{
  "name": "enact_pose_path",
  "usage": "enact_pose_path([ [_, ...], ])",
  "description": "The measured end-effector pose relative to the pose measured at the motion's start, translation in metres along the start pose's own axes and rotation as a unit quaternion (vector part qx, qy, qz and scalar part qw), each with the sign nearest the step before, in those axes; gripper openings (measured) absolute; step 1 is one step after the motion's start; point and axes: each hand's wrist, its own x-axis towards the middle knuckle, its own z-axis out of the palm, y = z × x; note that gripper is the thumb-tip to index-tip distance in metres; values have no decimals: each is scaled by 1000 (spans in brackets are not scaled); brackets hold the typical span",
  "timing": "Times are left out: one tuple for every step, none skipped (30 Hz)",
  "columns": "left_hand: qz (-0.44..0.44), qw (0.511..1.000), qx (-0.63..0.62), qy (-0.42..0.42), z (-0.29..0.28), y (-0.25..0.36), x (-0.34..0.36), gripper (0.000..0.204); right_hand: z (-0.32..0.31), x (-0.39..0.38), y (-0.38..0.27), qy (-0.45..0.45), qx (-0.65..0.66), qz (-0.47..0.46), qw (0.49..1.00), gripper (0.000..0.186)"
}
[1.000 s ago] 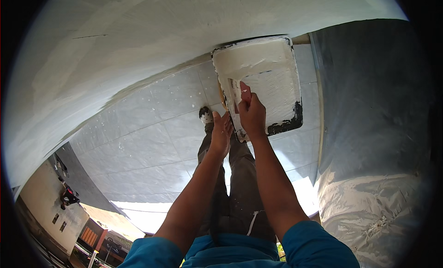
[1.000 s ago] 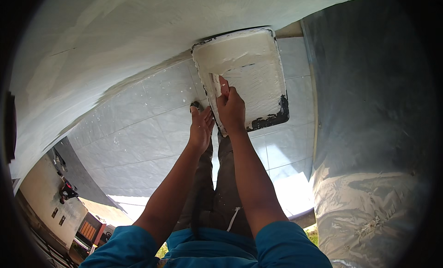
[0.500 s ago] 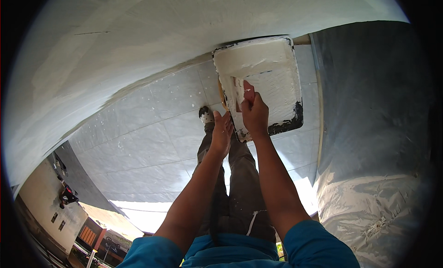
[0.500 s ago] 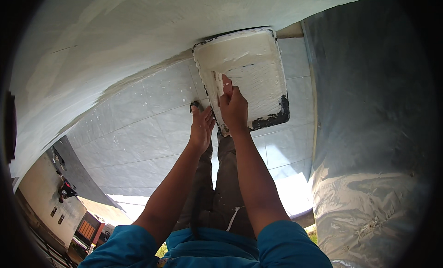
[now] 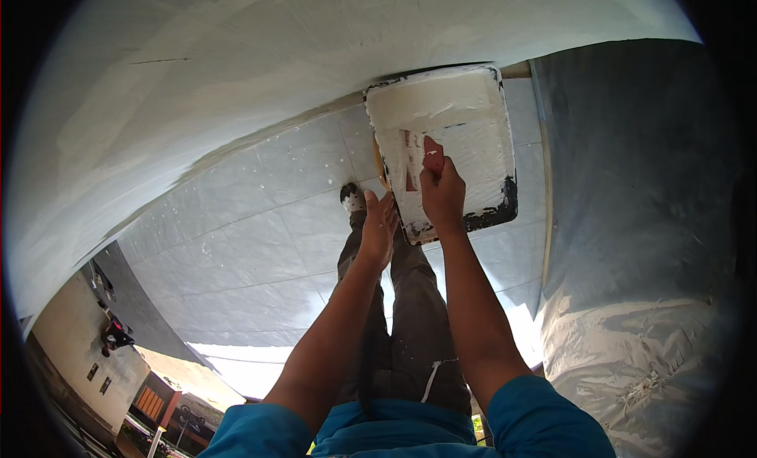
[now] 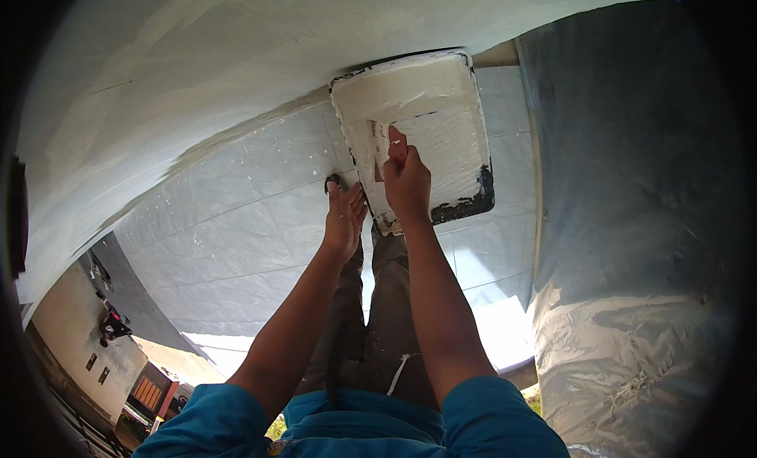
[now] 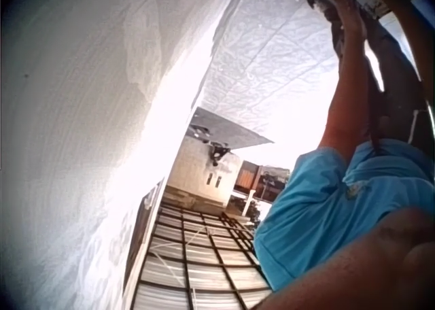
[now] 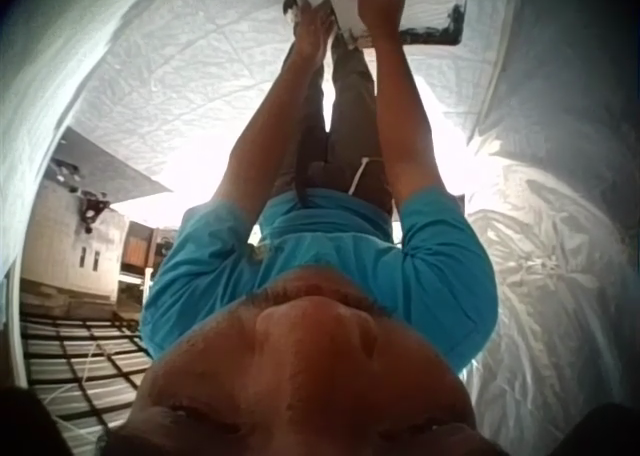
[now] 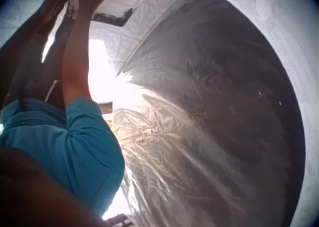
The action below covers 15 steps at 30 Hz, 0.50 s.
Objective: Apply wall putty to a wall using a putty knife/spatula.
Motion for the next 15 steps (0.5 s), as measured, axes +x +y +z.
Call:
enact_pose_path([
  [1, 1000, 4, 0, 1, 0, 0, 112, -4, 2, -2, 46, 7, -1, 999, 19],
  [1, 1000, 4, 0, 0, 0, 0, 112, -6, 5, -2, 91, 14, -3, 996, 19],
  [1, 1000, 3, -2, -2, 1, 1, 112, -4, 10, 4, 99, 16, -3, 995, 20],
  [1, 1000, 1, -6, -1, 2, 0, 112, -3, 12, 6, 100, 15, -3, 995, 20],
  [0, 1000, 1, -6, 1, 2, 0, 112, -2, 15, 8, 78, 16, 13, 997, 20],
  [0, 1000, 4, -7, 3, 2, -2, 112, -1, 17, 10, 55, 17, 29, 998, 20],
  [0, 1000, 7, -8, 5, 2, -2, 112, 3, 19, 14, 55, 18, 29, 998, 20],
  [1, 1000, 8, -8, 5, 1, -1, 112, 9, 21, 18, 36, 27, 23, 999, 21],
  [-1, 1000, 5, -6, 5, 0, 0, 112, 13, 23, 22, 16, 37, 17, 999, 23],
  [-2, 1000, 3, -2, 3, 0, 1, 112, 14, 26, 22, 16, 38, 17, 999, 23],
  [-2, 1000, 4, -1, 2, 0, 1, 112, 15, 29, 21, -9, 42, 25, 999, 23],
  [-3, 1000, 2, 0, 0, -1, 1, 112, 16, 31, 21, -32, 46, 33, 998, 23],
  [-4, 1000, 1, 1, 0, 0, 1, 112, 15, 33, 20, -32, 47, 33, 998, 23],
  [-4, 1000, 1, 0, 0, 0, 1, 112, 12, 35, 20, -50, 71, 53, 995, 24],
  [-3, 1000, 2, 0, 0, 0, 0, 112, 9, 36, 20, -67, 96, 74, 990, 24],
])
